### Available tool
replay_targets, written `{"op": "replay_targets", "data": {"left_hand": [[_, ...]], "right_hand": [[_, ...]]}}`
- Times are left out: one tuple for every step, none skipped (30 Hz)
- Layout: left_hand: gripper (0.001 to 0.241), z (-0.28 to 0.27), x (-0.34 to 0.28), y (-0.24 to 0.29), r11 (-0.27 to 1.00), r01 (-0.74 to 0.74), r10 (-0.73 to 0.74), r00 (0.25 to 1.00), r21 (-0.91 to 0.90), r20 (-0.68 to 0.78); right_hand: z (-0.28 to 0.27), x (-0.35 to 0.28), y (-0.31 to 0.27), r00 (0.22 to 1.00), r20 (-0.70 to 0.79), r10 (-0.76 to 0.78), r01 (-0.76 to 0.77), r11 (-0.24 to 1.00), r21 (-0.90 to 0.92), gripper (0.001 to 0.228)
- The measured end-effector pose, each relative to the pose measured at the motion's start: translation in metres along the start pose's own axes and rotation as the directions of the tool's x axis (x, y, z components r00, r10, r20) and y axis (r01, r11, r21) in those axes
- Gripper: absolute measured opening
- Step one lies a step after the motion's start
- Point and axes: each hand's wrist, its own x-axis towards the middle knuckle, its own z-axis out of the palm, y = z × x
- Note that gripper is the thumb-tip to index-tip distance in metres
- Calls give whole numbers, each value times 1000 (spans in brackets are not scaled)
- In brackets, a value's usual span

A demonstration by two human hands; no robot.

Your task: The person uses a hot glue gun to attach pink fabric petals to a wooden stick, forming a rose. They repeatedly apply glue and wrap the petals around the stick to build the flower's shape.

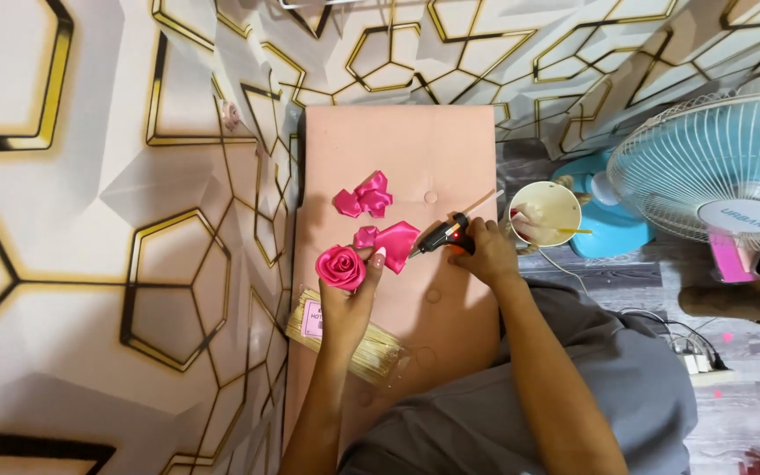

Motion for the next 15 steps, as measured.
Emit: {"op": "replay_targets", "data": {"left_hand": [[18, 1, -2, 5, 1000, 0, 0, 1000, 3, -3], [17, 2, -3, 10, 1000, 17, -17, 1000, -20, -10], [17, 4, -5, 16, 998, 33, -33, 999, -45, -17], [17, 4, -4, 19, 999, 33, -33, 999, -43, -20], [17, 4, -2, 22, 997, 42, -44, 999, -61, -27], [18, 4, 0, 24, 996, 52, -55, 998, -79, -34], [18, 2, 2, 22, 996, 53, -56, 998, -78, -38], [16, 0, 5, 20, 998, 25, -27, 999, -49, -35], [14, -1, 8, 17, 1000, -4, 3, 1000, -23, -27], [14, -1, 10, 21, 1000, -4, 3, 1000, -25, -25], [13, -1, 11, 24, 1000, -11, 11, 999, -6, -30], [12, -1, 12, 27, 1000, -19, 19, 999, 12, -34], [12, 0, 14, 30, 1000, -19, 19, 999, 12, -33], [15, 0, 15, 33, 999, 3, -1, 999, 34, -39], [17, 1, 15, 35, 998, 25, -22, 999, 56, -48]], "right_hand": [[9, 7, 5, 1000, 2, -4, 4, 1000, 2, 67], [18, 15, 10, 999, 33, 23, -23, 1000, 1, 67], [26, 22, 16, 997, 62, 50, -50, 999, -1, 67], [28, 25, 20, 997, 64, 47, -47, 999, 0, 67], [29, 30, 24, 993, 97, 61, -64, 998, 26, 71], [30, 35, 28, 989, 131, 74, -81, 995, 51, 76], [14, 27, 21, 989, 134, 71, -78, 996, 51, 76], [-2, 20, 14, 986, 158, 57, -70, 994, 81, 71], [-19, 13, 9, 983, 178, 46, -67, 992, 111, 67], [-36, 7, 6, 983, 177, 48, -68, 992, 110, 67], [-53, 1, 4, 990, 131, 54, -71, 989, 129, 65], [-70, -5, 1, 995, 85, 60, -72, 987, 147, 63], [-101, -26, -20, 995, 84, 61, -73, 986, 147, 63], [-131, -47, -42, 999, -40, 29, -18, 968, 252, 60], [-162, -69, -64, 986, -166, 9, 49, 937, 345, 56]]}}
